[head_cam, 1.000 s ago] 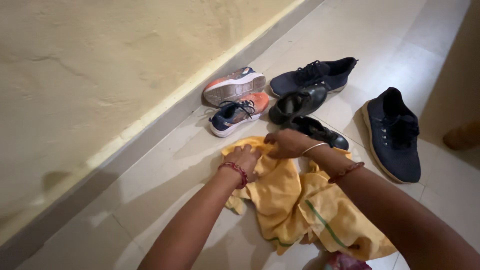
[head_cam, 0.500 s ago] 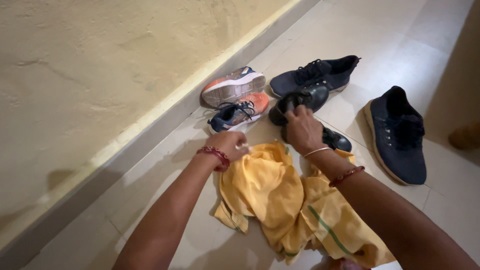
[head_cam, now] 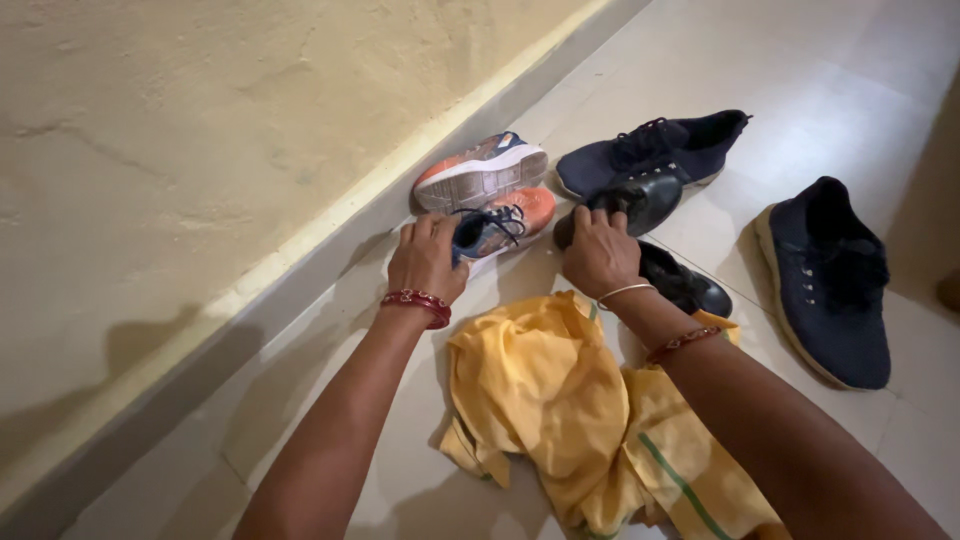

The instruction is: The person sits on the floor and wipes a pair of white canvas shoes with a yellow cloth, then places them on a raised ledge. The person then wipes a pair of orange and blue running shoes with the same cloth and places them on the floor.

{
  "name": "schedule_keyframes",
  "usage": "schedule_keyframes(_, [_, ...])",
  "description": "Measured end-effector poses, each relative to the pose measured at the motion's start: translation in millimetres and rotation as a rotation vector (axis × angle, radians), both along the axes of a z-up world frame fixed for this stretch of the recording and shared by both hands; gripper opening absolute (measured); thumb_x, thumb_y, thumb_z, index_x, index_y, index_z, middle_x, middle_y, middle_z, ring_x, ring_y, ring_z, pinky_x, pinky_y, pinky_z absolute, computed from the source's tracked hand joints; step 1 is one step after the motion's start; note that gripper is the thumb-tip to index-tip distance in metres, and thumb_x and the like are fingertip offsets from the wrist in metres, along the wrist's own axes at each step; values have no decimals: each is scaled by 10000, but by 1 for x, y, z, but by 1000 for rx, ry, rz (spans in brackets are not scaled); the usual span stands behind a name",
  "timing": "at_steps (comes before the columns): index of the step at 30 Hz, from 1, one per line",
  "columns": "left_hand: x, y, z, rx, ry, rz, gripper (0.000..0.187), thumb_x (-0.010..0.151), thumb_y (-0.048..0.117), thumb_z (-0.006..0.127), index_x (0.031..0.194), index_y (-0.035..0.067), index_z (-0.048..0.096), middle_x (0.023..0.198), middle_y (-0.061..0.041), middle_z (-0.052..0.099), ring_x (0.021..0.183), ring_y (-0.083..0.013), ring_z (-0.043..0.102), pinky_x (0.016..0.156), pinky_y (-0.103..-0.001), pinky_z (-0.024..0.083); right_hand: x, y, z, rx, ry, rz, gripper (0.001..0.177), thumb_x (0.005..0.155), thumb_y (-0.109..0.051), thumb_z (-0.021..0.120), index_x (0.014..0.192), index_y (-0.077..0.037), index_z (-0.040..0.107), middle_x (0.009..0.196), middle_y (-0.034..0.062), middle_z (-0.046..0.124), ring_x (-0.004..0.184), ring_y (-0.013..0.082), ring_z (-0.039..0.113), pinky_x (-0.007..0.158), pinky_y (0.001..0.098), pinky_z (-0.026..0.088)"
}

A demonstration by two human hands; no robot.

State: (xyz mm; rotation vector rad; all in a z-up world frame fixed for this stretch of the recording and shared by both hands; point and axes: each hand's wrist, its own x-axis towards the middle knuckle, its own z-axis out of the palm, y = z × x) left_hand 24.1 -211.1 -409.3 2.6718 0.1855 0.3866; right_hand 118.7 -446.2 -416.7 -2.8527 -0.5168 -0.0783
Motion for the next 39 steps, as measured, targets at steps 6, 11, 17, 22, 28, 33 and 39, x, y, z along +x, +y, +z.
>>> schedule_keyframes(6, [12, 2, -25, 10, 21, -58, 646, 709, 171, 839, 1299, 114, 582, 1326, -117, 575, 1222, -371, 523, 1023, -460, 460, 4, 2, -6, -9, 37, 44, 388, 793, -222, 732, 1133, -82, 612, 1137, 141, 705, 1159, 404, 583, 880, 490, 540])
schedule_keyframes(11, [14, -5, -29, -14, 71, -26, 571, 759, 92, 777, 1300, 163, 610, 1263, -105, 602, 1197, -346, 581, 986, -457, 519, -8, 10, -2, 24, 52, 107, 348, 747, -240, 782, 1031, -82, 659, 1062, 141, 725, 1095, 372, 614, 885, 471, 534])
schedule_keyframes(17, [5, -10, -9, 28, 256, -22, 672, 727, 261, 849, 1322, 155, 555, 1231, -140, 560, 1142, -367, 588, 939, -475, 528, -27, 14, 3, 41, 59, 223, 426, 730, -163, 787, 1149, -176, 718, 1019, 114, 737, 1091, 329, 631, 872, 457, 544])
schedule_keyframes(22, [-6, -8, 7, 65, 431, -10, 708, 724, 293, 834, 1336, 109, 530, 1233, -171, 613, 1126, -380, 634, 946, -465, 541, -50, 27, 6, -19, 132, 390, 590, 582, -283, 920, 1110, -148, 696, 1004, 72, 719, 1096, 303, 609, 834, 455, 531])
schedule_keyframes(28, [-42, 18, 22, 150, 561, -48, 549, 727, 283, 807, 1211, 93, 628, 1104, -193, 719, 1034, -383, 698, 914, -461, 561, -75, 50, 10, -24, 41, 634, 553, 544, -185, 870, 1070, -139, 705, 1010, 14, 725, 1034, 288, 602, 819, 423, 547])
schedule_keyframes(33, [-90, 43, 32, 167, 652, 11, 528, 692, 333, 845, 1123, 77, 677, 1028, -188, 743, 993, -367, 719, 909, -452, 569, -106, 81, -2, 61, -3, 866, 440, 602, -149, 792, 1036, -140, 726, 972, 10, 733, 1021, 287, 600, 807, 409, 546])
schedule_keyframes(39, [-147, 71, 54, 229, 838, 66, 528, 696, 410, 858, 1095, 90, 726, 1087, -160, 743, 1049, -334, 713, 928, -432, 566, -144, 114, -5, 80, -46, 1097, 387, 654, -165, 743, 1039, -126, 721, 970, 5, 733, 1011, 290, 593, 799, 396, 549])
